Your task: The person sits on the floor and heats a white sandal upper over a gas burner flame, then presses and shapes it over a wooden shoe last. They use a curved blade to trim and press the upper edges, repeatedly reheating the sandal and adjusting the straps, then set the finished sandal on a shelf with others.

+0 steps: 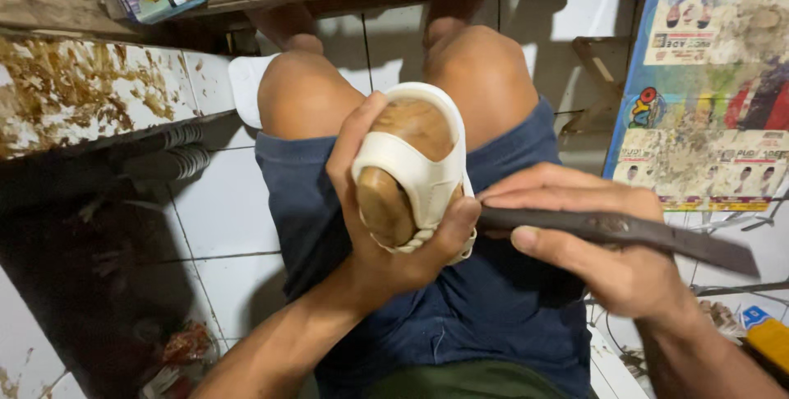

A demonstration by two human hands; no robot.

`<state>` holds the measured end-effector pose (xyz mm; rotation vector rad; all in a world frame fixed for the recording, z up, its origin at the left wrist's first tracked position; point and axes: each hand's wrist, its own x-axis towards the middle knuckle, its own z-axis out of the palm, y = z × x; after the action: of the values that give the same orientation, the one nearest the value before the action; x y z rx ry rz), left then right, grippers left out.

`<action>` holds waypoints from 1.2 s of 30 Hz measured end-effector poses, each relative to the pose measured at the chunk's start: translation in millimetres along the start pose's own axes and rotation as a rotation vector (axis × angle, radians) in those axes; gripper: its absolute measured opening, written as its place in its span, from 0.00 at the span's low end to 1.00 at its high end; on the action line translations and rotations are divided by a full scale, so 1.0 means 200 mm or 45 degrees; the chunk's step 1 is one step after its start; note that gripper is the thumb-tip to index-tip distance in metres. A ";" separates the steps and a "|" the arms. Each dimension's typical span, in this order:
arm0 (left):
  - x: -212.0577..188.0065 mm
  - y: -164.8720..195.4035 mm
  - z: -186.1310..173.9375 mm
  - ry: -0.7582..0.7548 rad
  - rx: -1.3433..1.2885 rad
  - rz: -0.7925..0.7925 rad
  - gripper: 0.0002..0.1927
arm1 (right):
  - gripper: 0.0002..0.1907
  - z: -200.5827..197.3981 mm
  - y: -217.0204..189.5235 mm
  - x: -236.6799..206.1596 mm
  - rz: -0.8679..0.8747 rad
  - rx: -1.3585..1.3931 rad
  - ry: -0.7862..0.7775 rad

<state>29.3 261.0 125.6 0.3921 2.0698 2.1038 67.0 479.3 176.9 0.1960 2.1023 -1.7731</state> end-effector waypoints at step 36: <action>0.06 0.10 -0.10 -0.018 -0.785 -0.591 0.31 | 0.14 0.03 0.00 0.02 -0.034 0.020 -0.056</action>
<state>12.3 245.0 146.7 -0.1478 1.2313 2.2558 64.7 472.3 174.3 0.1326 2.0700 -1.7934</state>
